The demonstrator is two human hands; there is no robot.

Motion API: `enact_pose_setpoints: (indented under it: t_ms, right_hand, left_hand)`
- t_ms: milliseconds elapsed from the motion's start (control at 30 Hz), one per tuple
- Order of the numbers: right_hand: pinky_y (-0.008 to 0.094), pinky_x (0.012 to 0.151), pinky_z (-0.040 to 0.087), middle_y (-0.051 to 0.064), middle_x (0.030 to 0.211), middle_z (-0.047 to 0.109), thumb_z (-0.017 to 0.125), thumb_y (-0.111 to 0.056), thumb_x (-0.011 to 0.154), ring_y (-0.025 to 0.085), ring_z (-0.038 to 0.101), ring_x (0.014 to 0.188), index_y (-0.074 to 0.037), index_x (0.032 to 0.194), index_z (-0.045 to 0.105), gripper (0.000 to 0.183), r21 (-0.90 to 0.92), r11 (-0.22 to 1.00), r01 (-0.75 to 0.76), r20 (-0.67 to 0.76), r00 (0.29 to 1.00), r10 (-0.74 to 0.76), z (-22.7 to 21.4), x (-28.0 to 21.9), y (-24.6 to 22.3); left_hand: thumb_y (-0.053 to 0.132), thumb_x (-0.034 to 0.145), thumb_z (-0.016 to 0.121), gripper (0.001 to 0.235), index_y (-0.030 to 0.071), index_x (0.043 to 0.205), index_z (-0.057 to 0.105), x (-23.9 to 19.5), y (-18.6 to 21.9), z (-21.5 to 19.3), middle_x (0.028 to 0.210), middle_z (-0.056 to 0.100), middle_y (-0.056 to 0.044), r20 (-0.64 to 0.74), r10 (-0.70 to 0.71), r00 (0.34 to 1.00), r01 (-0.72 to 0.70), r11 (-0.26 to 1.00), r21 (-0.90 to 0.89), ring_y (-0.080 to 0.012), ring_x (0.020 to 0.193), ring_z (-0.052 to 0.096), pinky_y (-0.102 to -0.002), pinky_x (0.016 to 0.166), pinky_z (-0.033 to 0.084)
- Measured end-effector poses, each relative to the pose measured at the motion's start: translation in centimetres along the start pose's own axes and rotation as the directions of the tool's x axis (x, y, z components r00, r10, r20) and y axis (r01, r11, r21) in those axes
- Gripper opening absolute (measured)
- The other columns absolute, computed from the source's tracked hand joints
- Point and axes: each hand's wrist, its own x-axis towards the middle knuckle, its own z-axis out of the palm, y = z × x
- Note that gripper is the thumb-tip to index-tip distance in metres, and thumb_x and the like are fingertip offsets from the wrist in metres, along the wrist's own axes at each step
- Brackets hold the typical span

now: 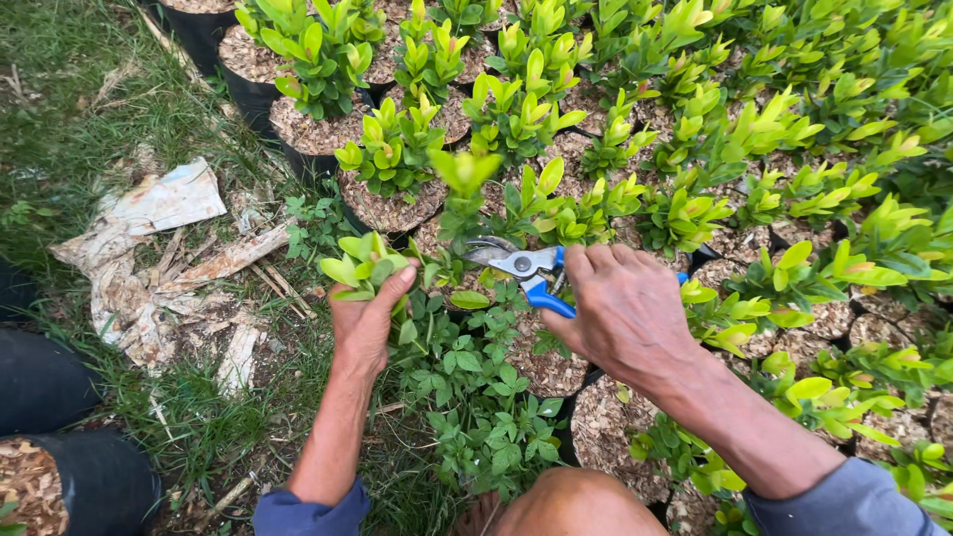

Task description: The person uses shears to cut stems and leaves from small potted plants in a nursery, placing the clippings into a bucket.

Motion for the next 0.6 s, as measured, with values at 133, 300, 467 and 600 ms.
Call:
enact_pose_setpoints:
  t_ms: [133, 300, 467, 600]
  right_hand:
    - [0.040, 0.080, 0.056, 0.016, 0.082, 0.067, 0.060, -0.064, 0.085, 0.028, 0.071, 0.083, -0.004, 0.101, 0.065, 0.062, 0.003, 0.998, 0.062, 0.052, 0.997, -0.062, 0.3, 1.0, -0.8]
    - [0.039, 0.076, 0.052, 0.014, 0.080, 0.061, 0.068, -0.054, 0.077, 0.029, 0.065, 0.079, 0.000, 0.104, 0.061, 0.061, -0.171, 0.968, 0.185, -0.094, 0.975, -0.203, 1.7, 0.9, -1.3]
    - [0.039, 0.074, 0.049, 0.013, 0.081, 0.060, 0.068, -0.055, 0.076, 0.028, 0.063, 0.080, 0.001, 0.109, 0.059, 0.065, -0.201, 0.964, 0.174, -0.075, 0.978, -0.192, 1.6, 0.6, -0.9]
    - [0.039, 0.077, 0.049, 0.014, 0.084, 0.060, 0.067, -0.055, 0.079, 0.027, 0.063, 0.083, 0.000, 0.110, 0.059, 0.064, -0.183, 0.965, 0.189, 0.008, 0.982, -0.190, 2.7, 0.6, -1.1]
  left_hand:
    - [0.010, 0.077, 0.081, 0.034, 0.005, 0.106, 0.064, 0.1, -0.4, 0.0, 0.093, 0.074, -0.012, 0.034, 0.054, 0.998, -0.054, 0.998, 0.019, -0.0152, 0.082, 0.067, -0.030, 0.067, 0.057]
    - [0.010, 0.078, 0.081, 0.031, 0.005, 0.105, 0.067, 0.0, 0.2, 0.4, 0.093, 0.074, -0.013, 0.060, 0.121, 0.991, -0.124, 0.991, 0.053, -0.0173, 0.088, 0.066, -0.036, 0.083, 0.054]
    - [0.012, 0.079, 0.081, 0.034, 0.005, 0.108, 0.066, 0.1, 0.1, 0.3, 0.097, 0.073, -0.014, 0.052, 0.131, 0.990, -0.135, 0.988, 0.072, -0.0196, 0.092, 0.066, -0.040, 0.089, 0.052]
    - [0.009, 0.080, 0.079, 0.033, 0.002, 0.110, 0.066, -0.6, 1.4, 1.6, 0.096, 0.073, -0.018, 0.136, 0.160, 0.978, -0.176, 0.978, 0.115, -0.0235, 0.091, 0.067, -0.046, 0.095, 0.049]
